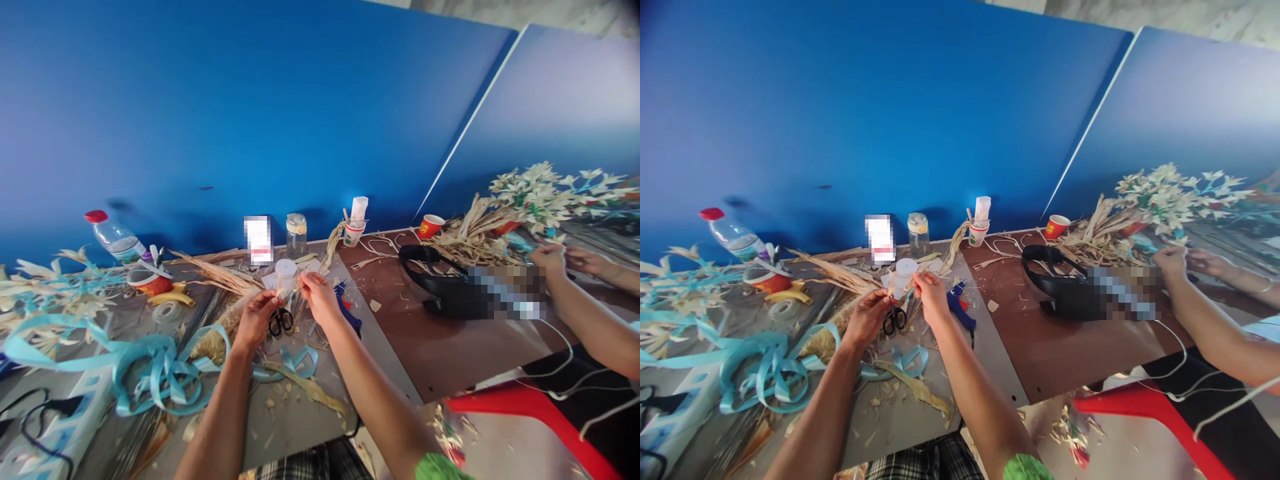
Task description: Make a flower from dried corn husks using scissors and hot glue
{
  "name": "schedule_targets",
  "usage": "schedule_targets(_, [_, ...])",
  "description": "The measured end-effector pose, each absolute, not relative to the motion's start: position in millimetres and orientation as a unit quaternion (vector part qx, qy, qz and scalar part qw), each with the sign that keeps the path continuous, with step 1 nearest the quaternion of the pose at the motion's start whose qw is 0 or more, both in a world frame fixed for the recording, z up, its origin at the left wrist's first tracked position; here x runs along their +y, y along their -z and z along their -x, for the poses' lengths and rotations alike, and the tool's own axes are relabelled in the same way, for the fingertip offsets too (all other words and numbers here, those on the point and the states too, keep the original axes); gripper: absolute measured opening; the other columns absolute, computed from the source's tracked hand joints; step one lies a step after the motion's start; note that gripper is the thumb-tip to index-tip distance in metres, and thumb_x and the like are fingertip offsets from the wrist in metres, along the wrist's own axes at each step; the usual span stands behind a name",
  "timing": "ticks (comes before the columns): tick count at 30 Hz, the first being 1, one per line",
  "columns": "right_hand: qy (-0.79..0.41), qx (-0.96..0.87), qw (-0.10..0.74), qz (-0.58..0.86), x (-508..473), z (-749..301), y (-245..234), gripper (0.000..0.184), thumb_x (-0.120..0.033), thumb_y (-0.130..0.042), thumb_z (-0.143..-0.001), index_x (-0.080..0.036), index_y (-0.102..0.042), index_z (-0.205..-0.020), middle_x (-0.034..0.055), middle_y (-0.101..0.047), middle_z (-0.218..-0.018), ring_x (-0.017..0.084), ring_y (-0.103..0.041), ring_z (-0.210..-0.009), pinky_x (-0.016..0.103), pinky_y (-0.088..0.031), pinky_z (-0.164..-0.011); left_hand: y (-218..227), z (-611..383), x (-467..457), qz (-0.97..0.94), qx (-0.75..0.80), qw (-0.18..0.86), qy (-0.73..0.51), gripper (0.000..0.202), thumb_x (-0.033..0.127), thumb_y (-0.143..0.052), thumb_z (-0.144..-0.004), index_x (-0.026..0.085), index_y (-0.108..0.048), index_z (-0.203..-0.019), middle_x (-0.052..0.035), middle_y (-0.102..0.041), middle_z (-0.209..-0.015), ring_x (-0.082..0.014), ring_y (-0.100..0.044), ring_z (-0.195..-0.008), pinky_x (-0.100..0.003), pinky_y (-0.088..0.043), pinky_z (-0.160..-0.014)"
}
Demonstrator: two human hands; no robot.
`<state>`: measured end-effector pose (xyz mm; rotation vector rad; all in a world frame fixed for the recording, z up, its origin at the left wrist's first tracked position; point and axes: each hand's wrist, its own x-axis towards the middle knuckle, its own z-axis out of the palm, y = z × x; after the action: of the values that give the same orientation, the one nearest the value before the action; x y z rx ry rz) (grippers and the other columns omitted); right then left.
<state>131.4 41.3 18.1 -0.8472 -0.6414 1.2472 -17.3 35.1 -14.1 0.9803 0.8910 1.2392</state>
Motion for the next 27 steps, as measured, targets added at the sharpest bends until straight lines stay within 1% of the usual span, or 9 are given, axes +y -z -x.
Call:
schedule_targets(4, [-0.553, -0.31, 0.672, 0.383, 38, -135, -28, 0.022, -0.033, -0.068, -0.063, -0.016, -0.057, -0.054, -0.0033, -0.051, -0.053, 0.005, -0.035, -0.042, 0.022, -0.022, -0.044, 12, 15, 35, -0.449, 0.394, 0.601, -0.531, 0.028, 0.034, -0.074, -0.062, 0.015, -0.061, -0.079, -0.002, -0.065, -0.071, -0.0137, -0.058, -0.067, -0.026, -0.042, -0.07])
schedule_targets(7, [-0.552, -0.331, 0.661, 0.385, 31, -142, -34, 0.022, -0.033, -0.067, -0.063, -0.016, -0.057, -0.054, -0.0037, -0.051, -0.052, 0.004, -0.035, -0.041, 0.022, -0.022, -0.043, 5, 13, 34, -0.467, 0.394, 0.589, -0.53, 0.029, 0.034, -0.073, -0.062, 0.015, -0.061, -0.079, -0.0022, -0.065, -0.075, -0.0132, -0.057, -0.071, -0.025, -0.041, -0.073])
schedule_targets(11, [-0.556, -0.338, 0.651, 0.391, 20, -156, -36, 0.024, -0.034, -0.067, -0.062, -0.015, -0.056, -0.054, -0.0035, -0.052, -0.052, 0.004, -0.034, -0.04, 0.022, -0.02, -0.043, -8, 9, 30, -0.516, 0.419, 0.534, -0.522, 0.029, 0.035, -0.073, -0.062, 0.014, -0.062, -0.078, -0.0008, -0.061, -0.073, -0.0118, -0.052, -0.067, -0.023, -0.039, -0.066])
schedule_targets(14, [-0.556, -0.33, 0.654, 0.394, 14, -163, -32, 0.025, -0.035, -0.068, -0.061, -0.015, -0.055, -0.054, -0.0033, -0.053, -0.052, 0.004, -0.034, -0.041, 0.022, -0.02, -0.043, -14, 8, 21, -0.544, 0.435, 0.502, -0.512, 0.029, 0.038, -0.071, -0.062, 0.015, -0.062, -0.077, 0.0004, -0.06, -0.07, -0.0116, -0.05, -0.064, -0.022, -0.038, -0.063])
schedule_targets(17, [-0.569, -0.334, 0.64, 0.395, 10, -164, -24, 0.024, -0.036, -0.068, -0.061, -0.015, -0.056, -0.055, -0.0035, -0.052, -0.051, 0.005, -0.034, -0.041, 0.022, -0.02, -0.042, -13, 12, 8, -0.557, 0.469, 0.469, -0.5, 0.031, 0.04, -0.071, -0.061, 0.015, -0.065, -0.077, -0.0002, -0.061, -0.07, -0.0129, -0.051, -0.065, -0.023, -0.038, -0.063])
schedule_targets(20, [-0.591, -0.341, 0.62, 0.388, 7, -159, -15, 0.023, -0.036, -0.067, -0.061, -0.016, -0.057, -0.055, -0.0038, -0.052, -0.051, 0.005, -0.035, -0.041, 0.022, -0.021, -0.043, -6, 20, -8, -0.556, 0.508, 0.423, -0.503, 0.029, 0.038, -0.071, -0.061, 0.015, -0.066, -0.076, -0.0005, -0.061, -0.069, -0.013, -0.051, -0.066, -0.023, -0.039, -0.064])
schedule_targets(22, [-0.599, -0.348, 0.615, 0.377, 5, -154, -9, 0.023, -0.035, -0.067, -0.061, -0.016, -0.057, -0.054, -0.0042, -0.051, -0.05, 0.005, -0.035, -0.041, 0.022, -0.022, -0.044, -1, 26, -17, -0.531, 0.525, 0.405, -0.527, 0.028, 0.036, -0.073, -0.06, 0.015, -0.065, -0.077, 0.0001, -0.06, -0.07, -0.0121, -0.051, -0.066, -0.023, -0.04, -0.065])
schedule_targets(24, [-0.607, -0.358, 0.607, 0.366, 4, -150, -4, 0.023, -0.035, -0.067, -0.06, -0.016, -0.056, -0.053, -0.0047, -0.05, -0.049, 0.005, -0.035, -0.042, 0.022, -0.022, -0.045, 2, 29, -24, -0.482, 0.517, 0.424, -0.566, 0.032, 0.036, -0.074, -0.06, 0.016, -0.063, -0.083, 0.0009, -0.06, -0.073, -0.011, -0.053, -0.066, -0.023, -0.041, -0.065])
schedule_targets(27, [-0.625, -0.374, 0.586, 0.355, 2, -145, 1, 0.025, -0.037, -0.067, -0.06, -0.017, -0.056, -0.052, -0.0045, -0.051, -0.049, 0.006, -0.034, -0.042, 0.022, -0.022, -0.045, 5, 29, -29, -0.412, 0.477, 0.501, -0.594, 0.04, 0.036, -0.075, -0.059, 0.016, -0.058, -0.09, 0.0023, -0.059, -0.071, -0.0093, -0.054, -0.06, -0.023, -0.043, -0.062])
